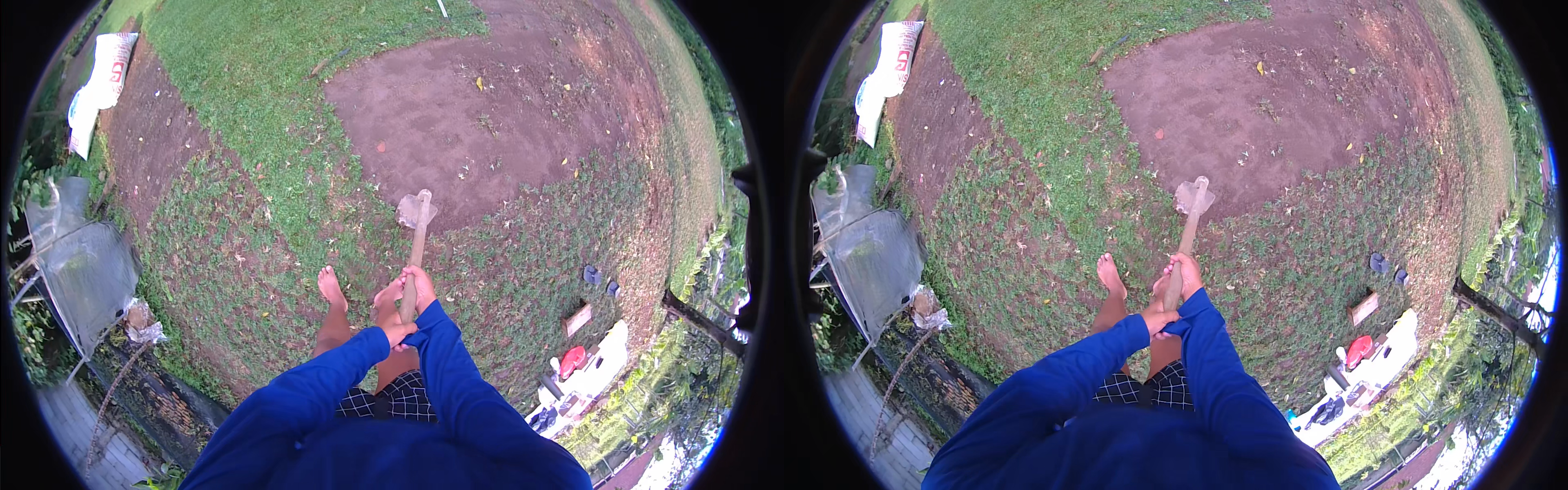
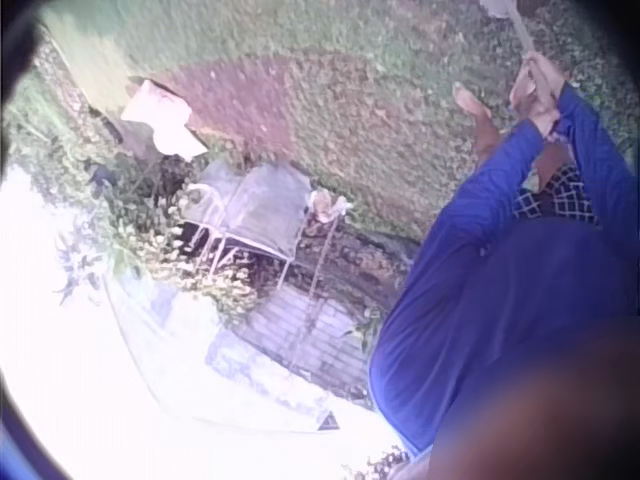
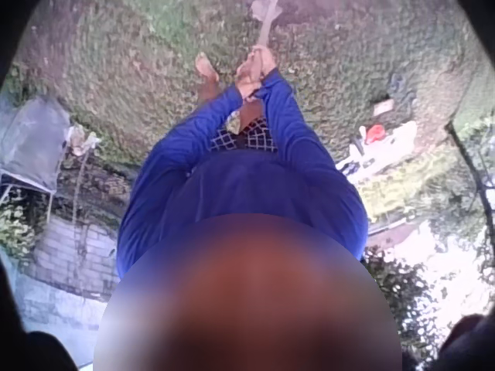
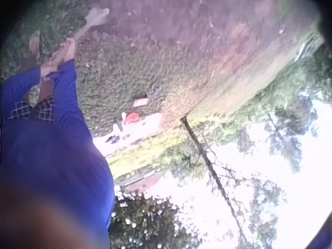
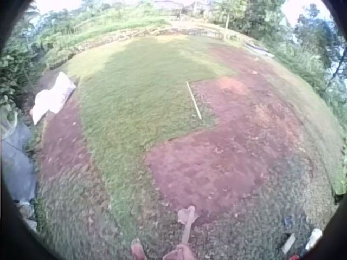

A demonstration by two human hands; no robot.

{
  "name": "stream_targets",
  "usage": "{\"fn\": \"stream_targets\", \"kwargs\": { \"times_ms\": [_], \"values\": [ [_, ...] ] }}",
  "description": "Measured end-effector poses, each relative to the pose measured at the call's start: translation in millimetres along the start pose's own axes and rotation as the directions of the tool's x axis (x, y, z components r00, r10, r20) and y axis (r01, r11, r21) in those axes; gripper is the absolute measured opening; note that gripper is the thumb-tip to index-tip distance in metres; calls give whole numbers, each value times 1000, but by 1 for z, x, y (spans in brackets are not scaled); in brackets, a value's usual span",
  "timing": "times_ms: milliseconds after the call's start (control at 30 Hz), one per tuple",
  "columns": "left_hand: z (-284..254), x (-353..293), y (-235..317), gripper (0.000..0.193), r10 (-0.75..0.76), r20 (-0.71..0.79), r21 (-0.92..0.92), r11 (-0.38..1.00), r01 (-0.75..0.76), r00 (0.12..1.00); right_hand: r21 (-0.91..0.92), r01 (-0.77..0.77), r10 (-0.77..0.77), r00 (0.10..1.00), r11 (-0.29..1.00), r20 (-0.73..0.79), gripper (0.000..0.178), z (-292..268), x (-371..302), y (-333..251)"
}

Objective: The person uses a hoe to repeatedly strike and loosen soil in a small patch of ground. They move the loosened earth aside and continue digging in the same area.

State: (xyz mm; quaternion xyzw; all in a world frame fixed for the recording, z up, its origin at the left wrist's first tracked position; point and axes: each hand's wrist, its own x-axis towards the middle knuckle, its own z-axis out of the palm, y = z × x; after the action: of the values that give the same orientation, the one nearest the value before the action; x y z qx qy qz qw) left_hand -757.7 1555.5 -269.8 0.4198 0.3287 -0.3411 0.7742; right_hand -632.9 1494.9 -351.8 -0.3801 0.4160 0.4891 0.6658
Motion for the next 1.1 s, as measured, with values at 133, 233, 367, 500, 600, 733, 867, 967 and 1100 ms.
{"fn": "stream_targets", "kwargs": {
  "times_ms": [133,233,367,500,600,733,867,967,1100],
  "values": [
    [-23,-71,21,26,-141,74,-308,938,157,987,-180,142,-139,990,973,31,11,39,22,19],
    [-42,-69,33,20,-253,-45,-414,885,212,967,-320,215,-197,977,923,88,17,53,29,39],
    [-72,-38,20,17,-196,96,-743,638,202,976,-296,241,-220,970,924,103,17,68,46,44],
    [-95,-43,-11,19,-100,127,-554,818,154,987,-55,75,-76,997,996,-18,12,84,101,15],
    [-108,-59,-23,24,-122,180,-484,853,196,976,-311,94,-114,992,946,-46,11,85,132,6],
    [-129,-44,-15,23,-236,224,-513,796,320,946,-430,223,-297,948,875,-113,12,89,149,-6],
    [-155,-2,-13,19,-215,175,-550,788,277,961,-510,344,-461,879,789,-121,14,104,178,-30],
    [-162,3,-33,13,-299,46,-507,816,280,953,-621,261,-461,868,739,-183,11,100,208,-14],
    [-148,-27,-71,9,-442,-138,-513,797,318,886,-666,-70,-196,928,743,-316,10,57,218,72]
  ]
}}
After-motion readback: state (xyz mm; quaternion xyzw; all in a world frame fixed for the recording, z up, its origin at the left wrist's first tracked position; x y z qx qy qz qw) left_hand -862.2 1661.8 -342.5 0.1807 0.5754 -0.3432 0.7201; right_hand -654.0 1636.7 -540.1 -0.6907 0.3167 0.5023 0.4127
